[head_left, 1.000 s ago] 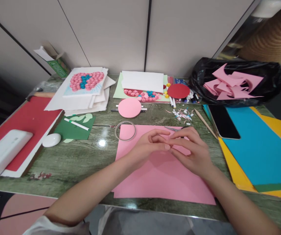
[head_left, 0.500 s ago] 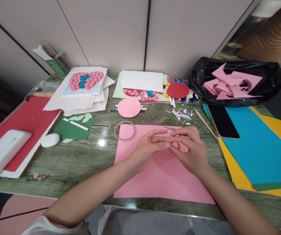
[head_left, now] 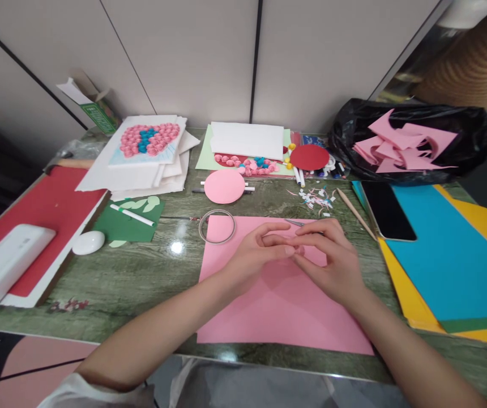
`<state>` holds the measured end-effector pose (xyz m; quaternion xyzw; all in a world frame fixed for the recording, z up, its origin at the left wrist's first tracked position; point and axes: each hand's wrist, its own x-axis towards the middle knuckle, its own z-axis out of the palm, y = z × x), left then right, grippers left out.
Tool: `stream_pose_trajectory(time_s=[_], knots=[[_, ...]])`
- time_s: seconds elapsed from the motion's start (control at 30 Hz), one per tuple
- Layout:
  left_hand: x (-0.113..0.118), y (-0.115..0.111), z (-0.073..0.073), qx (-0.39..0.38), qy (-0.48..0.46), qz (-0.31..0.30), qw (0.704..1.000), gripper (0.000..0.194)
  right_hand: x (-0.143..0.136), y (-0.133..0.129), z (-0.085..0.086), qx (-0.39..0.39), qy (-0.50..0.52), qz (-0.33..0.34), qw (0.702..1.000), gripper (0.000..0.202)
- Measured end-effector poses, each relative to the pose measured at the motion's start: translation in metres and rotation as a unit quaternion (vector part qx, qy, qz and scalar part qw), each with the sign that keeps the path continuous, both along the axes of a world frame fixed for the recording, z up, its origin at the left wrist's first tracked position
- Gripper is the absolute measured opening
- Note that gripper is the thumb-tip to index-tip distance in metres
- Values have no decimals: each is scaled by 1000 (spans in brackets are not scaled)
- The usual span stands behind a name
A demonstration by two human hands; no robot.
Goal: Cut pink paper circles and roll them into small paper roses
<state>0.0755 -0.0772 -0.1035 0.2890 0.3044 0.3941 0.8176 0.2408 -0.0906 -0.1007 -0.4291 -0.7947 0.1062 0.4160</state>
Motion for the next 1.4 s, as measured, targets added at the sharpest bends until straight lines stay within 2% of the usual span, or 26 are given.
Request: stream_pose_trajectory(time_s=[0.23, 0.37, 0.57, 0.8, 1.0, 1.17, 1.33, 1.4], knots=[[-7, 9, 4, 58, 44, -66, 995, 33, 3, 2, -1, -36, -65, 57, 996, 19], [-4, 5, 4, 54, 63, -26, 996, 36, 1, 2, -5, -17, -39, 28, 999, 18], [5, -4, -6, 8, -28, -17, 999, 34, 0, 1, -7, -15, 8, -13, 1000, 12], [6, -6, -7, -18, -18, 4, 1000, 36, -3, 0, -9, -21, 18, -19, 999, 9], [5, -4, -4, -11, -14, 8, 1000, 34, -3, 1, -2, -14, 16, -7, 1000, 11], [1, 2, -3, 24, 9, -3, 1000, 34, 0, 1, 2, -15, -1, 15, 1000, 16], [-4, 7, 0, 91, 53, -27, 994, 34, 2, 2, -3, -37, -39, 66, 996, 20], [-4, 7, 3, 102, 65, -23, 992, 32, 1, 2, -5, -34, -36, 66, 997, 19]])
